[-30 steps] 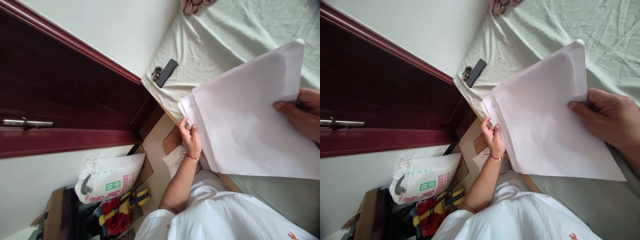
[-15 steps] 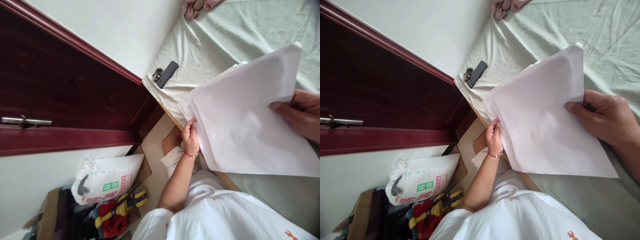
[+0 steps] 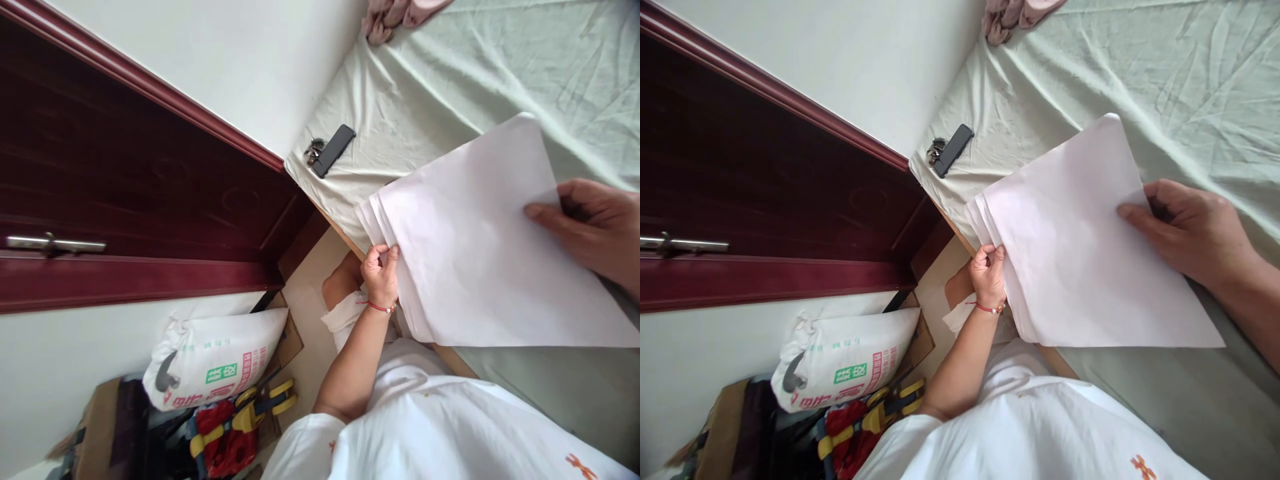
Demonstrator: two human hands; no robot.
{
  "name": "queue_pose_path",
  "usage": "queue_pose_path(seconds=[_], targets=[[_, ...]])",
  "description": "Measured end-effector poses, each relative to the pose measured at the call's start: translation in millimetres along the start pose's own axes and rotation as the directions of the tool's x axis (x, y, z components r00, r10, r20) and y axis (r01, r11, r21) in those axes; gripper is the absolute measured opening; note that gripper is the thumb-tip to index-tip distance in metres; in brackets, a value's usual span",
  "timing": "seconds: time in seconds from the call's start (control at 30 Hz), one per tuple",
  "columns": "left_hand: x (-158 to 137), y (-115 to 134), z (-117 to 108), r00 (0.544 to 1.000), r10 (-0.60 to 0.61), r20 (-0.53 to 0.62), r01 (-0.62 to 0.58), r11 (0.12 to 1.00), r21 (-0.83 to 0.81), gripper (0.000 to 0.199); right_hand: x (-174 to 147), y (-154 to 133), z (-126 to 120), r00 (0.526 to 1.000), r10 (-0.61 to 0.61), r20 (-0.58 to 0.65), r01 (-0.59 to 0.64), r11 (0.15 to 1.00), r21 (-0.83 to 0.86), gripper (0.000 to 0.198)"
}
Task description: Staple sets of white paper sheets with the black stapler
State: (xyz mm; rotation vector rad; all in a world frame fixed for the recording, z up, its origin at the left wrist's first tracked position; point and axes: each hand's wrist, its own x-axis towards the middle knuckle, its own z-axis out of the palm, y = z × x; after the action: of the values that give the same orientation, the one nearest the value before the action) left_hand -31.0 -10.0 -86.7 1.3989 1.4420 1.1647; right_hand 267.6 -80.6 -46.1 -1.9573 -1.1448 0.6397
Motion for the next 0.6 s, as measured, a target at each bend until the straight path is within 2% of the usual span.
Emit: queue_pose_path(seconds=[0.13, 0.23, 0.37, 0.47, 0.6], targets=[[0, 1, 1, 1.0, -0.004, -0.021, 0.004, 1.0, 0.006, 0.043, -3, -9, -1, 0.995, 0.101, -0.019, -0.1, 0.994, 0.042, 0.027], [-1, 4, 2, 1.0, -0.001, -0.014, 0.0, 1.0, -0.015, 0.042, -2, -5, 1, 0.994, 0.108, -0.03, -0.108, 0.994, 0.018, 0.025], [-1, 6, 4, 0.995, 0.076, -0.064, -0.08, 0.995, -0.063, 0.045, 3, 15, 6, 0.995, 0.081, -0.064, -0.083, 0.996, -0.018, 0.029], [-1, 8, 5, 0.995, 0.057, -0.08, -0.064, 0.994, -0.089, 0.061, 5, 21, 8, 0.994, 0.062, -0.087, -0.064, 0.998, -0.014, 0.03], [0, 14, 6, 0.999, 0.008, -0.039, -0.014, 0.991, -0.13, 0.096, 3, 10, 6, 0.99, 0.089, -0.112, -0.089, 0.996, 0.006, 0.026]])
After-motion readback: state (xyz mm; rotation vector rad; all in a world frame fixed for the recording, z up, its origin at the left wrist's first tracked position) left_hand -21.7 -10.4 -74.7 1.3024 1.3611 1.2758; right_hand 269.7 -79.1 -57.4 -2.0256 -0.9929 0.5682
